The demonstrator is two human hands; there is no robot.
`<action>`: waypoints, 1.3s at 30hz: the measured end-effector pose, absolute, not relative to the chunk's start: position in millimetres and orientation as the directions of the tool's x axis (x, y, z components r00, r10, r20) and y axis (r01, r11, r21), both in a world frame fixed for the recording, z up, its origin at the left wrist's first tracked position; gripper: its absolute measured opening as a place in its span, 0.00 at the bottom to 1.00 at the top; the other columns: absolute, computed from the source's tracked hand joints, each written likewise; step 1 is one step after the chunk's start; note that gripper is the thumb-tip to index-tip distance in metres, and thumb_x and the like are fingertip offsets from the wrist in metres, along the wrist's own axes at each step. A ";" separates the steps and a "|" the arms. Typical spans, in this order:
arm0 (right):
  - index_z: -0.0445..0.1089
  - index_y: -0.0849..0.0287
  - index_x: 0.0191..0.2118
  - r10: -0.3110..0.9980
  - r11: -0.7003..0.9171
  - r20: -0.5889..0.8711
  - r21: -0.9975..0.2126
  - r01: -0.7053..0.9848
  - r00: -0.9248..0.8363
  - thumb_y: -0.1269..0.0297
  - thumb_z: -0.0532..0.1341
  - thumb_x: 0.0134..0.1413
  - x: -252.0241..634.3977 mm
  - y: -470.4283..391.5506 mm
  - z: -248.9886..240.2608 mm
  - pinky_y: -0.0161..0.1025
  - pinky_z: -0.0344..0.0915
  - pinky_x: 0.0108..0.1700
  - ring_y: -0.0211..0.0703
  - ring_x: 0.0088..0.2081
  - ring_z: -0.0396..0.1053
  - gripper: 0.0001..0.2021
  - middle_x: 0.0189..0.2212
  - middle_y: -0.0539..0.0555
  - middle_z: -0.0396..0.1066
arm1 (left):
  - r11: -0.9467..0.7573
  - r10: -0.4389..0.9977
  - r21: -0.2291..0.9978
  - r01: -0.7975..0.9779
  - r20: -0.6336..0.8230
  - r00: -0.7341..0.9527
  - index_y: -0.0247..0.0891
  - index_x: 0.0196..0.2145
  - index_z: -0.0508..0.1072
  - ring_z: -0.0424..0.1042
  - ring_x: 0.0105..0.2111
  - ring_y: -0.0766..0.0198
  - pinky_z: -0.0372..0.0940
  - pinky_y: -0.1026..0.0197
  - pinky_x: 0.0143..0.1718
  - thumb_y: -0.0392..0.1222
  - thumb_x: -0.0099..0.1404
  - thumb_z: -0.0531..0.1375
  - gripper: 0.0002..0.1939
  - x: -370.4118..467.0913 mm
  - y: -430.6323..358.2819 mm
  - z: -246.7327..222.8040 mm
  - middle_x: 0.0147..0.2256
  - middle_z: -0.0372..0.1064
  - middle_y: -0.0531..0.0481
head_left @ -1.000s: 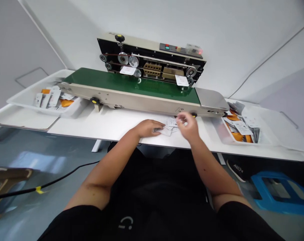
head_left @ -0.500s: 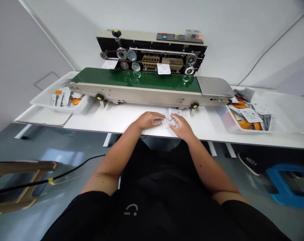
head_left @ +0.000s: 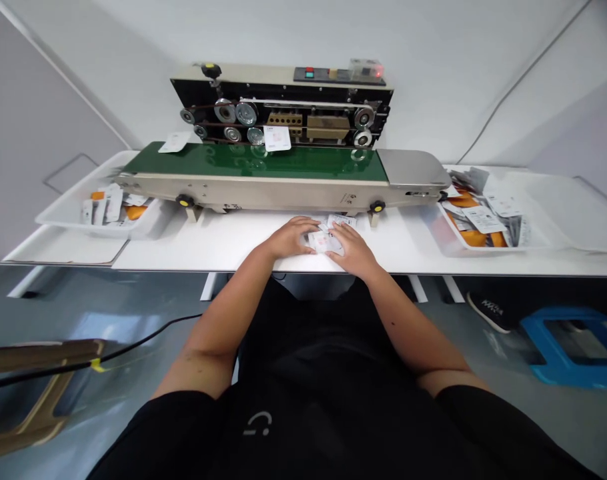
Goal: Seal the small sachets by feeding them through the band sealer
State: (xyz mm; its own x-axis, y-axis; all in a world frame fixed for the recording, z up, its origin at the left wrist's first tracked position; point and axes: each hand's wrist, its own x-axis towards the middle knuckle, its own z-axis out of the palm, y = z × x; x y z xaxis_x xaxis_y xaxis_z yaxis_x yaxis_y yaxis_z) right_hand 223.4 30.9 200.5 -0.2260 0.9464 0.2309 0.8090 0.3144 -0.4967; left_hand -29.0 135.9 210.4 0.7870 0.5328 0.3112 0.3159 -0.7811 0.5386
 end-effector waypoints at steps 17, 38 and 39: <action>0.62 0.56 0.73 0.889 0.344 0.451 -0.547 0.763 -0.078 0.56 0.63 0.62 229.7 25.9 199.3 0.62 0.58 0.73 0.60 0.70 0.61 0.35 0.68 0.63 0.65 | -0.386 0.857 0.920 -0.066 0.384 0.345 0.37 0.38 0.71 0.78 0.36 0.63 0.72 0.59 0.41 0.56 0.67 0.70 0.20 -19.7 136.3 200.9 0.35 0.76 0.48; 0.74 0.64 0.35 0.862 0.087 0.194 -0.967 0.240 0.468 0.67 0.69 0.62 340.1 192.5 349.5 0.29 0.49 0.17 0.32 0.17 0.59 0.06 0.17 0.47 0.64 | -0.701 0.636 0.690 0.181 0.489 0.597 0.39 0.50 0.74 0.77 0.46 0.58 0.73 0.57 0.44 0.45 0.71 0.62 0.12 -23.5 118.7 217.0 0.51 0.77 0.42; 0.74 0.65 0.33 0.879 0.090 0.189 -0.967 0.237 0.437 0.69 0.69 0.62 343.5 203.4 350.4 0.30 0.49 0.17 0.32 0.17 0.58 0.07 0.16 0.48 0.63 | -0.708 0.633 0.678 0.197 0.485 0.604 0.40 0.50 0.74 0.76 0.44 0.59 0.73 0.57 0.44 0.45 0.71 0.62 0.12 -23.7 119.1 216.6 0.50 0.77 0.42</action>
State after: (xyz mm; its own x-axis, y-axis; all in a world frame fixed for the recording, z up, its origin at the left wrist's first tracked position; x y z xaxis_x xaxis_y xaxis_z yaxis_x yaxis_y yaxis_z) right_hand 343.5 203.4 350.4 0.4374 0.8791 0.1893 0.2369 0.0905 -0.9673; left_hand -23.7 119.1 216.6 0.6035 0.6326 0.4853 0.1975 -0.7083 0.6777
